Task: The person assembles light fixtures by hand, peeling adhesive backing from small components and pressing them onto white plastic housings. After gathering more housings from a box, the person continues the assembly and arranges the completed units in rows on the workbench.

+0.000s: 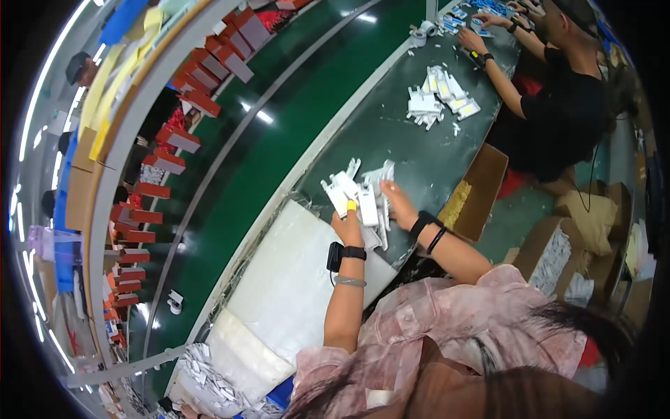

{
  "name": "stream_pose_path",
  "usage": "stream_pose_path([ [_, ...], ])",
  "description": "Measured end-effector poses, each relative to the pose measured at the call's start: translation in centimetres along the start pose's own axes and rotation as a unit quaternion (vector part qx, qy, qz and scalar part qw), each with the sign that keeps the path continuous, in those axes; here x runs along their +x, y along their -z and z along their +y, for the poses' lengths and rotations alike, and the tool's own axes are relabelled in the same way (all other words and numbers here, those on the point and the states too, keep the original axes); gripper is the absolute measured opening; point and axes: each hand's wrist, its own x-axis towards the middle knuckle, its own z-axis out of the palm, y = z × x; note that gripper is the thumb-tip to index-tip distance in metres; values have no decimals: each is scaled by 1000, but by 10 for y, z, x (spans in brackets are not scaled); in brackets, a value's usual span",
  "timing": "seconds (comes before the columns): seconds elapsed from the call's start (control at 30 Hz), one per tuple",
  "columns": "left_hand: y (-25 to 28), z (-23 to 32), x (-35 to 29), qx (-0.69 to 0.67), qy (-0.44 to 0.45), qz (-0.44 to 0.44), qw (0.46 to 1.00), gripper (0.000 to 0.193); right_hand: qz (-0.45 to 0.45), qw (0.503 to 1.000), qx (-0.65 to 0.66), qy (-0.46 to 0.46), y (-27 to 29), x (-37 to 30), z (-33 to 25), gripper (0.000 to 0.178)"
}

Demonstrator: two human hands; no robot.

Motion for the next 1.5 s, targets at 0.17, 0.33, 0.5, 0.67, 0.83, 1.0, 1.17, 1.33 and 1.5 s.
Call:
stream_pose_path([
  [0.17,48,-3,14,-102,108,-69,986,33,-19,996,-85,21,26,6,6,58],
  [0.33,108,-7,10,-78,130,-112,982,41,91,986,-113,85,32,-12,5,54],
  [0.5,149,-16,-33,330,-215,-254,883,49,253,901,-276,218,76,-4,43,59],
  [0.67,171,-17,-68,429,-285,-281,810,56,313,711,-480,408,77,-36,95,53],
  [0.83,177,-23,-65,447,-298,-296,790,53,219,757,-507,350,34,-76,108,46],
  [1.0,183,-20,-56,440,-440,-268,736,45,172,793,-528,251,35,-74,125,44],
  [1.17,204,-23,-57,482,-318,-210,789,50,150,828,-490,227,55,-68,131,32],
  [1.33,223,-25,-72,436,-232,-176,852,68,160,755,-607,190,21,-88,99,52],
  [1.5,226,-33,-82,363,-94,-173,911,73,130,742,-624,209,20,-61,102,59],
])
